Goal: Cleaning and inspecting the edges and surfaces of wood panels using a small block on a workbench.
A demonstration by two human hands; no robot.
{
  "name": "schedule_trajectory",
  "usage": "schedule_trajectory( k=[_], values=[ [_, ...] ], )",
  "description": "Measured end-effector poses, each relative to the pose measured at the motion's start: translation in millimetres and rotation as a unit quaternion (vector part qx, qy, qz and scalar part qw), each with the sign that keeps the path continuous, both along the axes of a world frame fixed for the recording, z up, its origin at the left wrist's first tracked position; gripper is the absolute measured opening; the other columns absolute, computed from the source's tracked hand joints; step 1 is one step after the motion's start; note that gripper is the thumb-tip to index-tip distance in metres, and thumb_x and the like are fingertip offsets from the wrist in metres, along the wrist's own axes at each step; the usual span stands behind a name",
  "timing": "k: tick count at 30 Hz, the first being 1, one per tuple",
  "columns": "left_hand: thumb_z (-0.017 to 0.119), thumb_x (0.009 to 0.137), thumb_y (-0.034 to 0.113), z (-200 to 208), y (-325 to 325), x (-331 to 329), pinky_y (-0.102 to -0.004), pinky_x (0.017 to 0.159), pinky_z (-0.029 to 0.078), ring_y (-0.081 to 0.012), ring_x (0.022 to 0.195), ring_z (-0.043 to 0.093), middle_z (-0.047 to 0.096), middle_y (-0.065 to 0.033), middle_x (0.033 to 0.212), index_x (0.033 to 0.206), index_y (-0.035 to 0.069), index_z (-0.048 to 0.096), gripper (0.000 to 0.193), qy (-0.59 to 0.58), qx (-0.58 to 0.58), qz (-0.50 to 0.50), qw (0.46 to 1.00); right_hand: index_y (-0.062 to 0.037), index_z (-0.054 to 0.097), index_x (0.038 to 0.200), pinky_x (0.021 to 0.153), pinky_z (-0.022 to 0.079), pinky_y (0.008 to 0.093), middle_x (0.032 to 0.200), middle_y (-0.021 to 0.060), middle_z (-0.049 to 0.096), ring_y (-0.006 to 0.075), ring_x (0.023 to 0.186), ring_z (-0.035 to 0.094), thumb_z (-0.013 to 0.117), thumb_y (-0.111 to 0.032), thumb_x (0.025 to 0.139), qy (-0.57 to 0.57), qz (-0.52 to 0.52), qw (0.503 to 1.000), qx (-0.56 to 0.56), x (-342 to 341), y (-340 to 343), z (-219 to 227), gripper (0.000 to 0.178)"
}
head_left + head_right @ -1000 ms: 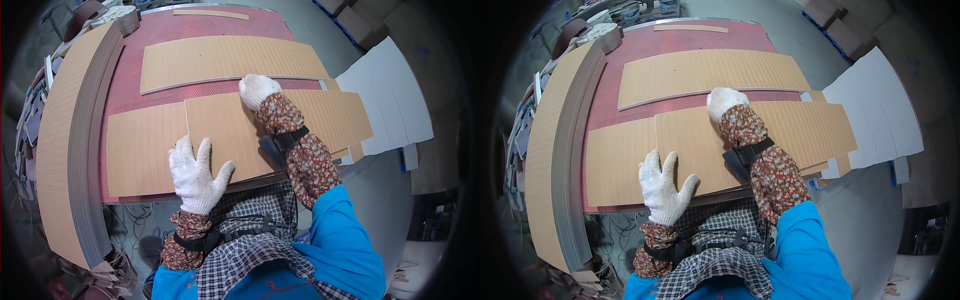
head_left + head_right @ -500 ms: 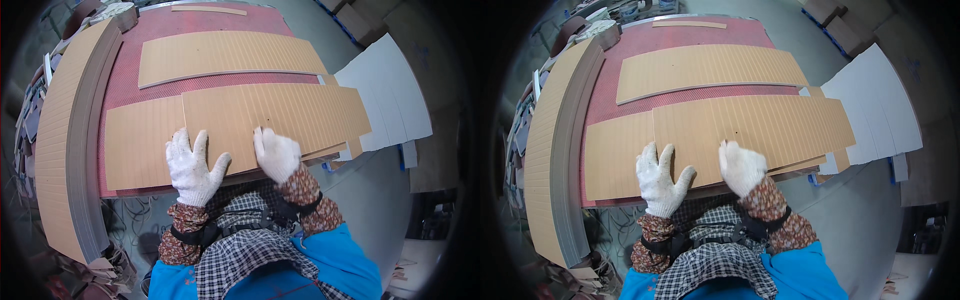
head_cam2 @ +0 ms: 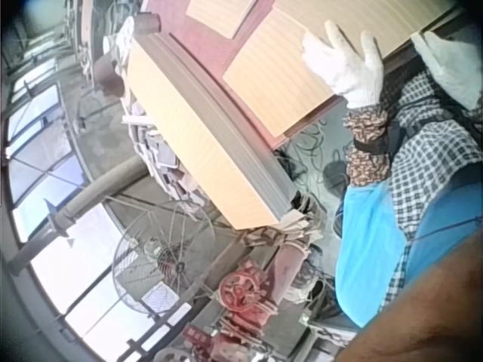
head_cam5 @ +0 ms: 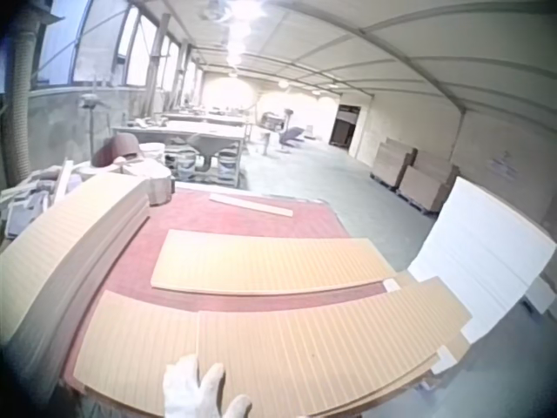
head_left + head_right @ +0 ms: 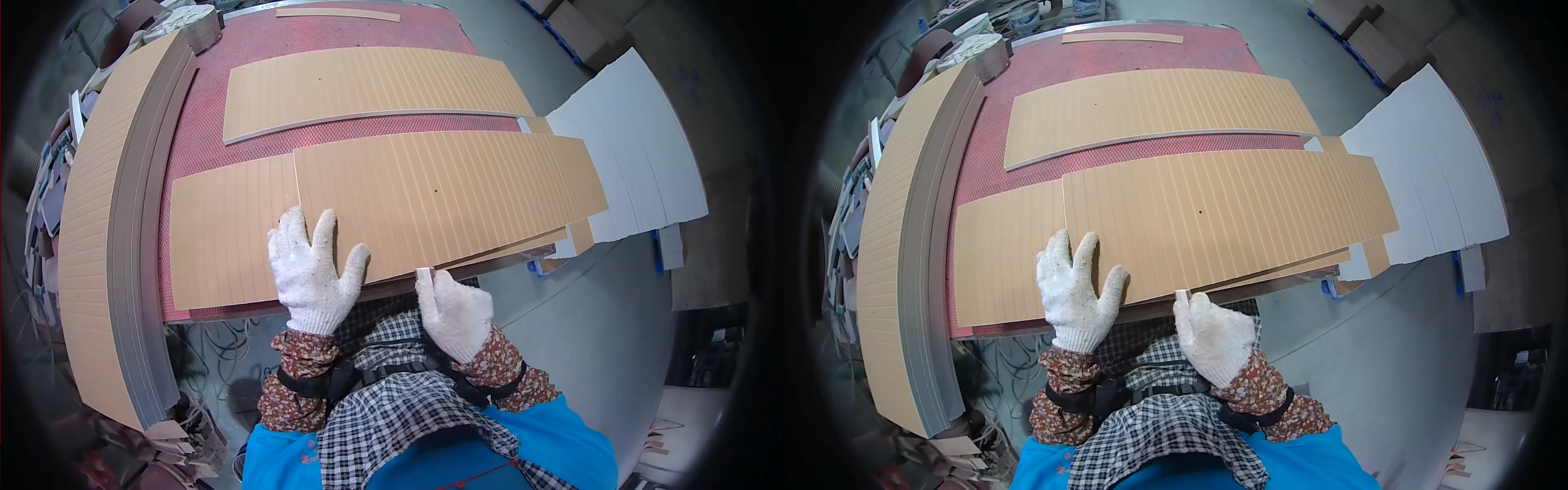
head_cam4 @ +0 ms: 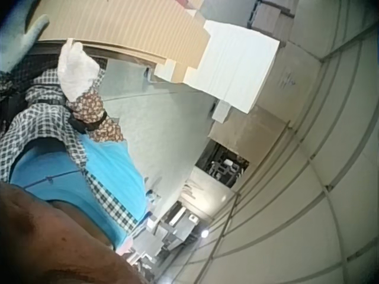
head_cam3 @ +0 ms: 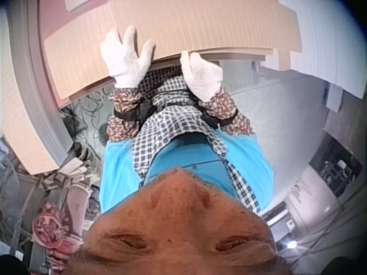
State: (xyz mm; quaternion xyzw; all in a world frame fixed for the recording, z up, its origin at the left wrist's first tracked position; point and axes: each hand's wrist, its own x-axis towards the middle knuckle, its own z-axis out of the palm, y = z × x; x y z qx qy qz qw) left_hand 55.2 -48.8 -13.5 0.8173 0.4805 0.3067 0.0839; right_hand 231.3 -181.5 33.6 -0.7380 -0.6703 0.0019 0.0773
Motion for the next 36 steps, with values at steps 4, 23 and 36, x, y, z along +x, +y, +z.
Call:
schedule_trajectory(
  k=[4,23,36],
  values=[
    [0.079,0.09,0.04,1.5,-0.6,1.0,-0.0617,0.12,0.033,-0.0537,0.137,0.048,0.049,-0.0344,0.15,0.139,0.005,0.065,0.063,-0.002,-0.003,0.003,1.0,-0.0024,0.067,0.095,0.041,0.05,0.0395,0.06,0.0116,0.065,0.0276,0.049,0.068,0.059,-0.022,0.108,-0.001,-0.005,1.0,-0.011,0.8,2.9,-1.9,0.025],
    [0.081,0.087,0.036,3.4,-2.2,-0.3,-0.0618,0.121,0.032,-0.0536,0.138,0.047,0.049,-0.0336,0.15,0.14,0.006,0.065,0.063,-0.006,-0.017,0.005,1.0,-0.0016,0.079,0.105,0.078,0.065,0.0494,0.097,0.0212,0.08,0.0372,0.094,0.08,0.053,-0.02,0.101,-0.024,-0.053,0.995,-0.085,48.7,237.3,11.0,0.033],
    [0.08,0.088,0.037,5.5,-1.7,2.1,-0.0614,0.121,0.033,-0.0531,0.137,0.047,0.049,-0.0338,0.149,0.14,0.005,0.065,0.062,-0.012,-0.008,-0.004,1.0,-0.0019,0.078,0.096,0.069,0.065,0.0477,0.085,0.0239,0.077,0.0381,0.082,0.08,0.054,-0.022,0.103,-0.014,-0.082,0.995,-0.062,33.7,178.7,14.2,0.032]
  ],
)
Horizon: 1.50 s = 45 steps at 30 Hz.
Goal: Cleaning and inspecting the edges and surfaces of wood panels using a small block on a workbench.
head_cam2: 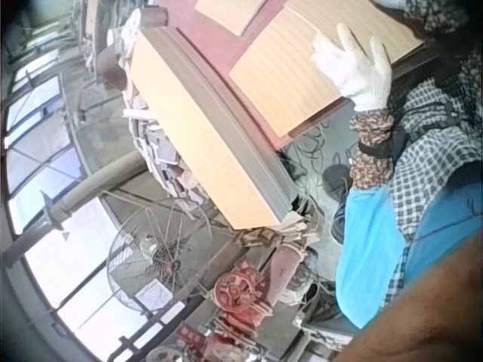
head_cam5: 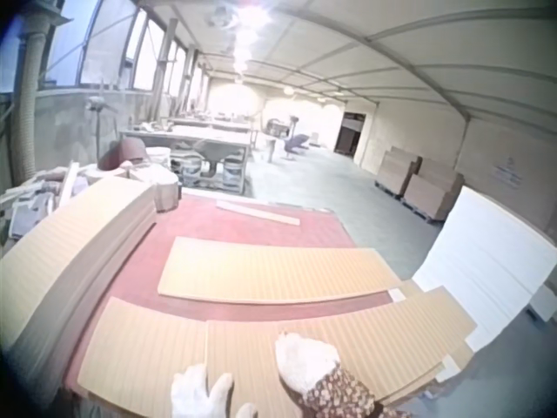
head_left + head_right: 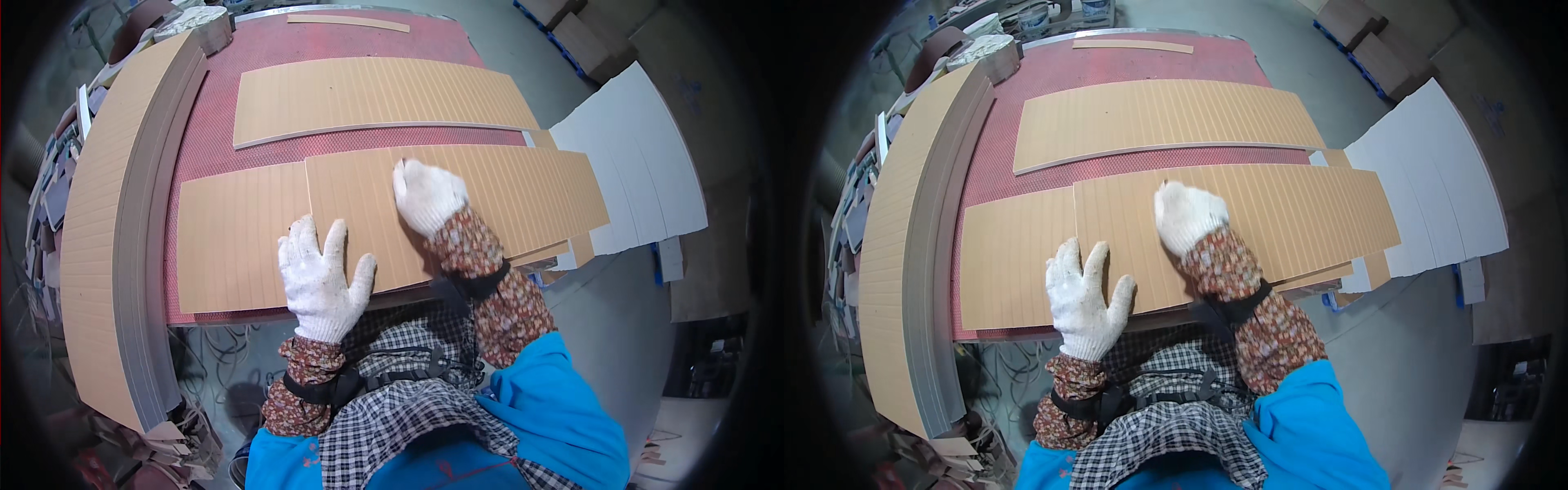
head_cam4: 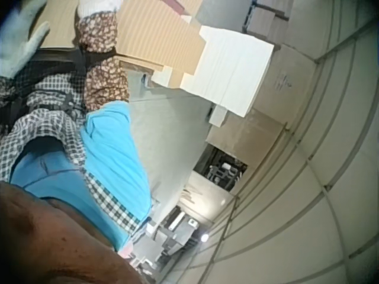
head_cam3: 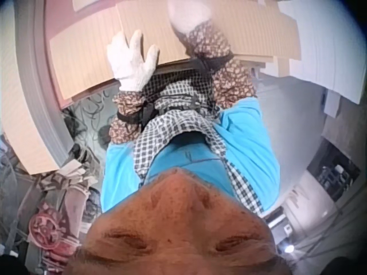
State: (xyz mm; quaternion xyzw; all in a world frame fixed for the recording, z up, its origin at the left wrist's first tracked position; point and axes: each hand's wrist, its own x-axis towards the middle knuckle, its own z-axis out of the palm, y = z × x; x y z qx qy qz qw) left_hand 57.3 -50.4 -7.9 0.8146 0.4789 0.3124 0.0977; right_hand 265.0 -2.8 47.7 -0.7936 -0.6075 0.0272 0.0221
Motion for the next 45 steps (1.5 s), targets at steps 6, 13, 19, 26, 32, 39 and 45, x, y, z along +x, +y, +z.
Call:
schedule_trajectory(
  k=[6,13,19,26,32,39,45],
  values=[
    [0.079,0.089,0.036,-1.7,1.3,-2.6,-0.0612,0.119,0.034,-0.0531,0.136,0.048,0.05,-0.0336,0.149,0.139,0.006,0.065,0.061,0.003,0.009,0.003,1.0,-0.0033,0.068,0.091,0.053,0.059,0.0459,0.065,0.0181,0.071,0.035,0.061,0.075,0.054,-0.03,0.108,0.031,-0.001,0.998,0.047,-20.6,-92.0,-10.8,0.035],
    [0.078,0.09,0.037,-5.2,0.7,-3.3,-0.0609,0.118,0.035,-0.0529,0.137,0.048,0.05,-0.0338,0.151,0.14,0.007,0.065,0.06,0.006,0.01,0.009,1.0,-0.0076,0.062,0.084,0.042,0.052,0.0374,0.052,0.0099,0.063,0.0266,0.047,0.068,0.06,-0.029,0.108,0.002,0.028,0.998,0.059,-40.5,-164.5,-12.8,0.032],
    [0.075,0.093,0.036,-8.4,0.5,-3.4,-0.06,0.118,0.035,-0.0531,0.137,0.049,0.052,-0.0342,0.149,0.139,0.005,0.066,0.056,-0.015,0.018,0.004,1.0,-0.0066,0.062,0.087,0.041,0.05,0.038,0.06,0.0078,0.064,0.0232,0.05,0.069,0.063,-0.026,0.106,0.033,0.035,0.997,0.056,-45.1,-171.5,-12.9,0.027],
    [0.07,0.097,0.033,-7.8,2.3,-5.7,-0.0596,0.117,0.037,-0.0529,0.134,0.051,0.054,-0.0341,0.147,0.137,0.003,0.066,0.05,-0.015,0.023,-0.003,1.0,-0.0066,0.063,0.09,0.041,0.05,0.0388,0.059,0.0073,0.063,0.0241,0.049,0.069,0.061,-0.027,0.107,0.019,0.063,0.996,0.058,-51.4,-162.4,-8.3,0.026],
    [0.07,0.096,0.032,-5.0,1.8,-6.6,-0.0597,0.115,0.038,-0.053,0.133,0.051,0.053,-0.0345,0.147,0.137,0.002,0.066,0.051,-0.015,0.025,-0.001,1.0,-0.0044,0.064,0.085,0.047,0.057,0.0423,0.06,0.0158,0.068,0.0328,0.053,0.072,0.058,-0.026,0.106,0.063,0.043,0.993,0.086,-36.6,-104.5,-13.8,0.031],
    [0.071,0.095,0.031,-4.1,0.3,-6.0,-0.0601,0.118,0.035,-0.0532,0.135,0.049,0.051,-0.0341,0.148,0.138,0.003,0.066,0.052,-0.009,0.013,0.003,1.0,-0.0031,0.07,0.094,0.064,0.063,0.0478,0.079,0.0221,0.074,0.0379,0.074,0.077,0.047,-0.029,0.11,-0.015,0.06,0.998,0.019,-7.3,16.5,-15.8,0.038],
    [0.073,0.094,0.03,-5.1,-0.4,-3.0,-0.0602,0.12,0.033,-0.0526,0.137,0.048,0.052,-0.0328,0.149,0.139,0.004,0.065,0.052,-0.016,0.008,-0.001,1.0,-0.004,0.081,0.108,0.089,0.062,0.0515,0.114,0.0195,0.079,0.0368,0.108,0.077,0.056,-0.023,0.101,0.031,-0.002,0.999,-0.044,9.6,83.2,-3.5,0.033]
  ],
)
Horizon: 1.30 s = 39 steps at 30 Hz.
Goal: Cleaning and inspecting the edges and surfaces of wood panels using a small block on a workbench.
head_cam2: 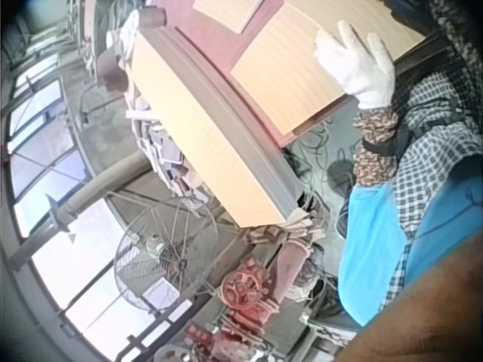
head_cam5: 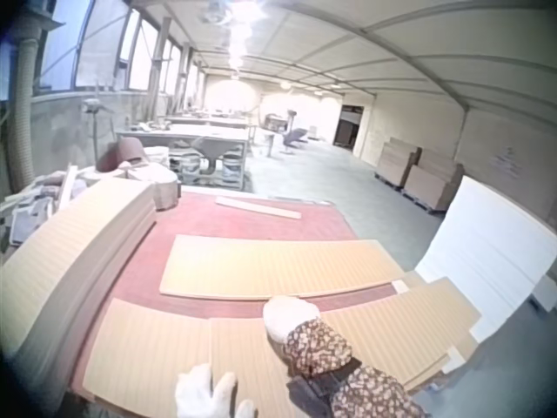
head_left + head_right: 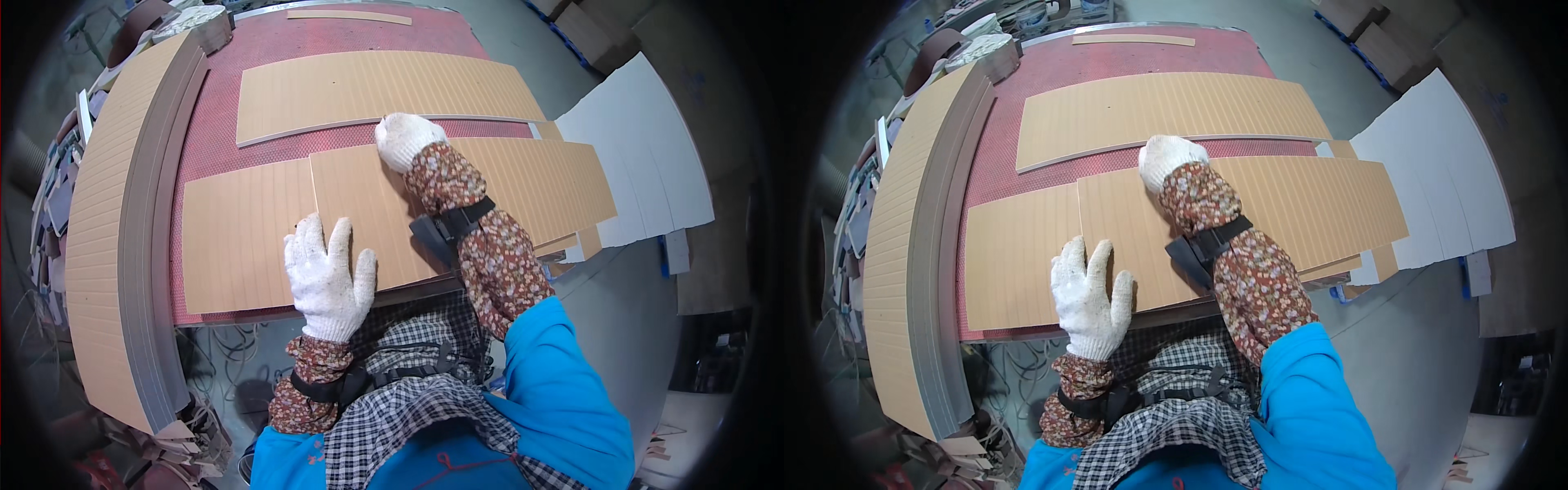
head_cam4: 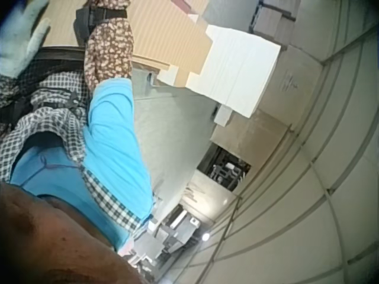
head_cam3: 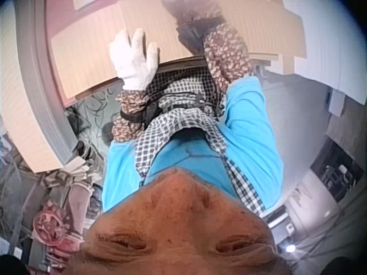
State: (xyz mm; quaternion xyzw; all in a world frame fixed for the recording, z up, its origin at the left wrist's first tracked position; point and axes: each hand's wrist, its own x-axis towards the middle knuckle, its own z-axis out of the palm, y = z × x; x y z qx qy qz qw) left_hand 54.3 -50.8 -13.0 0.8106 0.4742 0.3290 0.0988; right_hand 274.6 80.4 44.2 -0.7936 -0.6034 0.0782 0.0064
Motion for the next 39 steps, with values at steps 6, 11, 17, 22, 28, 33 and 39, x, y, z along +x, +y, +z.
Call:
schedule_trajectory(
  k=[6,11,17,22,28,33,39],
  values=[
    [0.073,0.094,0.03,-1.2,1.2,-2.3,-0.0601,0.118,0.035,-0.0522,0.136,0.049,0.052,-0.0321,0.148,0.138,0.005,0.065,0.051,0.0,0.009,0.007,1.0,-0.0037,0.078,0.107,0.093,0.059,0.0535,0.108,0.0248,0.077,0.0426,0.106,0.074,0.043,-0.036,0.108,0.02,0.008,1.0,-0.007,-7.5,-16.7,-1.2,0.047],
    [0.072,0.095,0.03,-1.7,1.6,-1.6,-0.06,0.117,0.036,-0.0528,0.135,0.049,0.052,-0.0329,0.148,0.138,0.004,0.065,0.051,0.0,0.008,0.002,1.0,-0.0033,0.073,0.093,0.065,0.062,0.0496,0.077,0.024,0.074,0.0412,0.072,0.076,0.046,-0.031,0.11,-0.019,0.035,0.997,0.069,-25.0,-90.8,-10.4,0.042],
    [0.072,0.095,0.03,-2.1,1.9,-2.3,-0.0601,0.117,0.036,-0.0528,0.135,0.05,0.053,-0.0337,0.147,0.137,0.003,0.066,0.051,-0.003,0.01,0.008,1.0,-0.0047,0.067,0.09,0.047,0.057,0.0419,0.071,0.0175,0.073,0.0294,0.058,0.074,0.057,-0.026,0.106,0.026,0.018,0.996,0.085,-49.3,-191.3,-9.3,0.028],
    [0.071,0.095,0.03,-4.0,1.5,-1.4,-0.0602,0.118,0.036,-0.0525,0.136,0.05,0.053,-0.0339,0.147,0.137,0.003,0.066,0.05,-0.005,0.011,0.004,1.0,-0.0065,0.065,0.088,0.043,0.052,0.039,0.059,0.0103,0.065,0.0267,0.049,0.069,0.061,-0.028,0.107,0.001,0.035,0.994,0.108,-60.6,-245.1,-19.7,0.028],
    [0.069,0.096,0.024,-6.0,3.0,-2.5,-0.0599,0.12,0.035,-0.0497,0.136,0.052,0.057,-0.0313,0.145,0.138,0.001,0.062,0.049,-0.03,0.013,-0.003,0.999,-0.0032,0.068,0.096,0.042,0.051,0.0376,0.065,0.0086,0.065,0.0233,0.051,0.069,0.063,-0.024,0.105,0.005,0.065,0.994,0.083,-69.4,-248.9,-3.6,0.023],
    [0.067,0.097,0.015,-10.9,4.0,-1.6,-0.0586,0.121,0.035,-0.0474,0.133,0.056,0.061,-0.0284,0.14,0.14,-0.002,0.059,0.047,-0.076,0.017,-0.002,0.997,-0.0024,0.067,0.09,0.048,0.053,0.0467,0.061,0.0181,0.065,0.0364,0.052,0.068,0.06,-0.027,0.108,0.051,0.06,0.99,0.113,-73.5,-245.5,-9.7,0.031],
    [0.066,0.096,0.012,-13.9,4.1,-3.0,-0.0587,0.122,0.035,-0.0461,0.134,0.057,0.062,-0.0275,0.14,0.14,-0.002,0.06,0.046,-0.088,0.012,0.004,0.996,-0.0049,0.065,0.086,0.045,0.054,0.0427,0.057,0.0156,0.066,0.0318,0.049,0.069,0.059,-0.027,0.108,0.046,0.024,0.996,0.079,-70.6,-219.9,-6.6,0.031]
  ],
)
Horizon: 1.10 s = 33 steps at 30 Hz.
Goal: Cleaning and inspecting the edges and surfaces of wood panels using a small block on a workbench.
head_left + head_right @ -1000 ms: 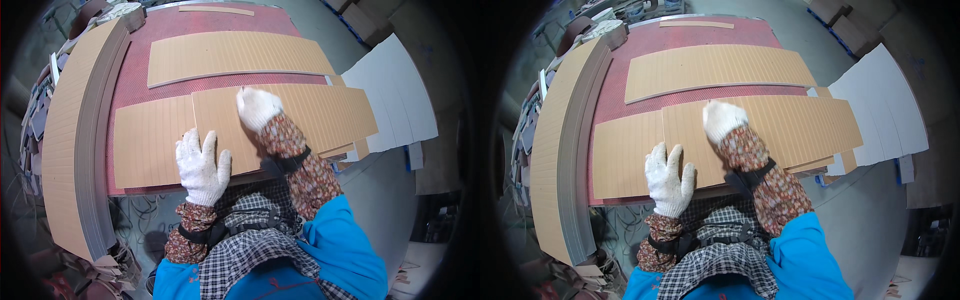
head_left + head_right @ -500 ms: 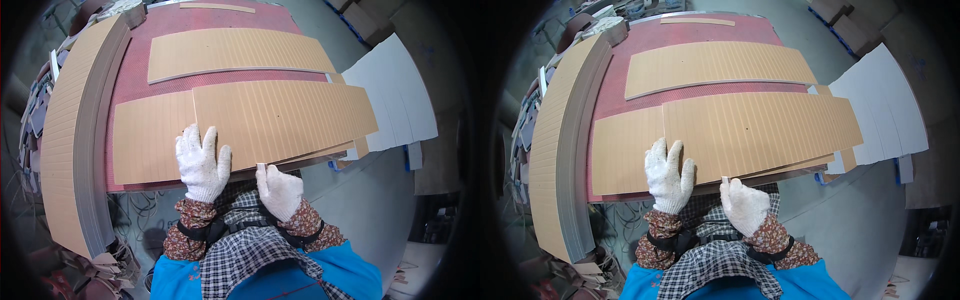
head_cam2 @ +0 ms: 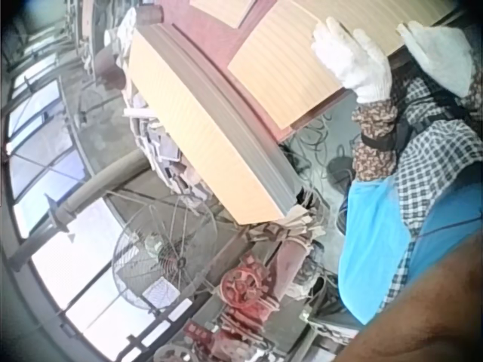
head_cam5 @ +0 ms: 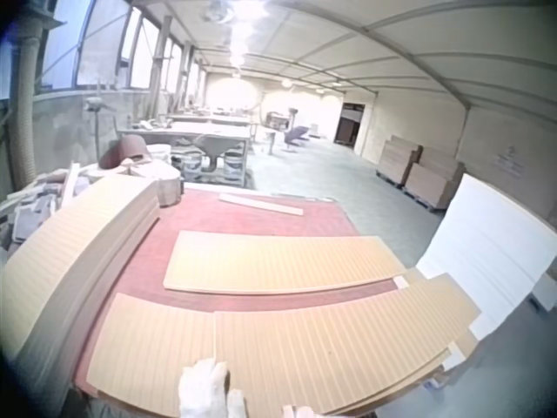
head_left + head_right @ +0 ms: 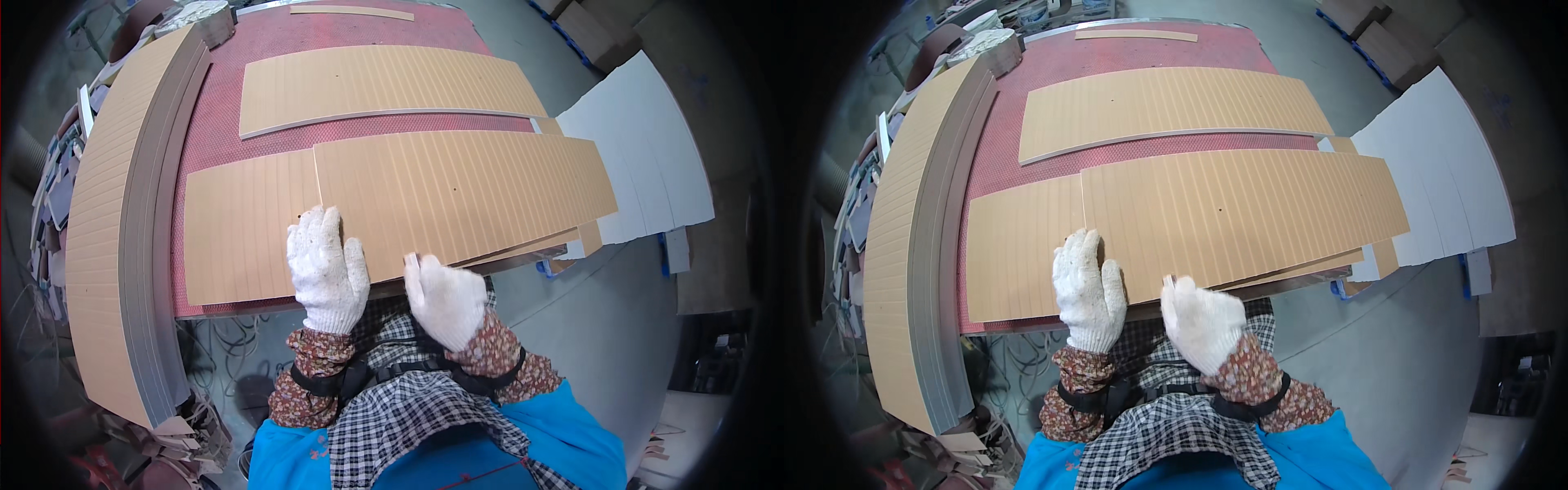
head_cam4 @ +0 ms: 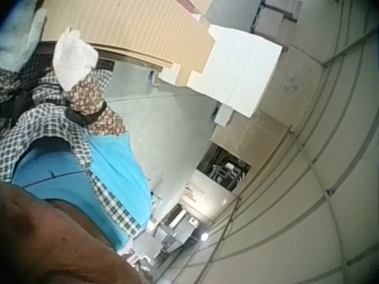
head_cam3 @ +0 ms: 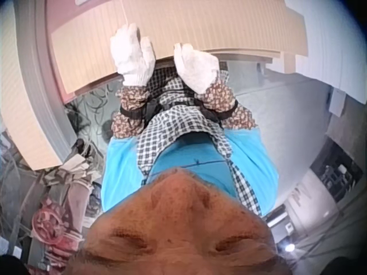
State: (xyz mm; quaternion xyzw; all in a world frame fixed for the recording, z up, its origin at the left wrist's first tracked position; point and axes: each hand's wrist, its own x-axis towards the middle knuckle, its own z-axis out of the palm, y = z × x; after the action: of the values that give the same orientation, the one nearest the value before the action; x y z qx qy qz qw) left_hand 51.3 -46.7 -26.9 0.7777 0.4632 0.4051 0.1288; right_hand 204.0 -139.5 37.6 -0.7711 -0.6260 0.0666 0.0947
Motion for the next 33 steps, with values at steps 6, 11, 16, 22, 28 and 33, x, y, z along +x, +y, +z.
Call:
schedule_trajectory(
  k=[6,11,16,22,28,33],
  values=[
    [0.066,0.096,0.012,1.9,-0.4,0.9,-0.0587,0.122,0.035,-0.0463,0.134,0.056,0.063,-0.0273,0.139,0.14,-0.001,0.06,0.046,0.007,-0.004,0.004,1.0,-0.0049,0.071,0.085,0.054,0.06,0.0441,0.068,0.0182,0.072,0.0334,0.063,0.076,0.055,-0.023,0.105,-0.061,0.031,0.997,0.035,24.8,89.7,-14.6,0.032],
    [0.067,0.095,0.011,5.4,-0.8,-0.3,-0.0591,0.121,0.036,-0.0471,0.133,0.056,0.063,-0.027,0.138,0.139,-0.001,0.061,0.046,0.005,-0.003,0.001,1.0,-0.002,0.076,0.097,0.079,0.063,0.0513,0.097,0.0245,0.077,0.0409,0.092,0.077,0.047,-0.032,0.108,-0.07,0.019,0.996,-0.055,39.8,179.2,5.0,0.043],
    [0.067,0.095,0.011,4.4,-1.1,2.7,-0.0589,0.121,0.036,-0.0465,0.133,0.056,0.063,-0.027,0.138,0.138,0.0,0.061,0.045,0.003,0.002,0.003,1.0,-0.0079,0.082,0.112,0.086,0.064,0.0497,0.113,0.0171,0.08,0.036,0.109,0.078,0.059,-0.019,0.099,-0.112,0.038,0.984,-0.134,60.8,245.3,-6.1,0.029],
    [0.067,0.095,0.01,3.1,0.1,1.4,-0.0588,0.121,0.036,-0.0457,0.133,0.057,0.063,-0.0263,0.138,0.138,0.0,0.061,0.045,-0.004,-0.001,0.003,1.0,-0.0049,0.08,0.109,0.086,0.063,0.0514,0.106,0.0209,0.079,0.0387,0.102,0.078,0.052,-0.025,0.104,-0.074,0.012,0.992,-0.098,41.9,208.0,9.2,0.035],
    [0.067,0.095,0.011,0.4,0.1,3.8,-0.059,0.121,0.036,-0.0456,0.134,0.057,0.063,-0.0262,0.139,0.138,0.001,0.061,0.044,0.009,0.01,0.01,1.0,-0.0012,0.075,0.088,0.059,0.063,0.0463,0.075,0.0198,0.076,0.0355,0.07,0.079,0.059,-0.018,0.099,-0.067,0.011,0.998,-0.012,21.4,114.3,2.3,0.026],
    [0.067,0.095,0.012,0.0,1.3,-1.6,-0.0592,0.122,0.035,-0.046,0.136,0.056,0.062,-0.027,0.14,0.139,0.001,0.061,0.045,0.015,0.007,0.009,1.0,-0.0067,0.061,0.082,0.042,0.051,0.0428,0.052,0.0145,0.062,0.0315,0.046,0.067,0.061,-0.027,0.107,-0.037,0.025,0.997,0.056,0.4,22.9,-1.8,0.032]
  ],
)
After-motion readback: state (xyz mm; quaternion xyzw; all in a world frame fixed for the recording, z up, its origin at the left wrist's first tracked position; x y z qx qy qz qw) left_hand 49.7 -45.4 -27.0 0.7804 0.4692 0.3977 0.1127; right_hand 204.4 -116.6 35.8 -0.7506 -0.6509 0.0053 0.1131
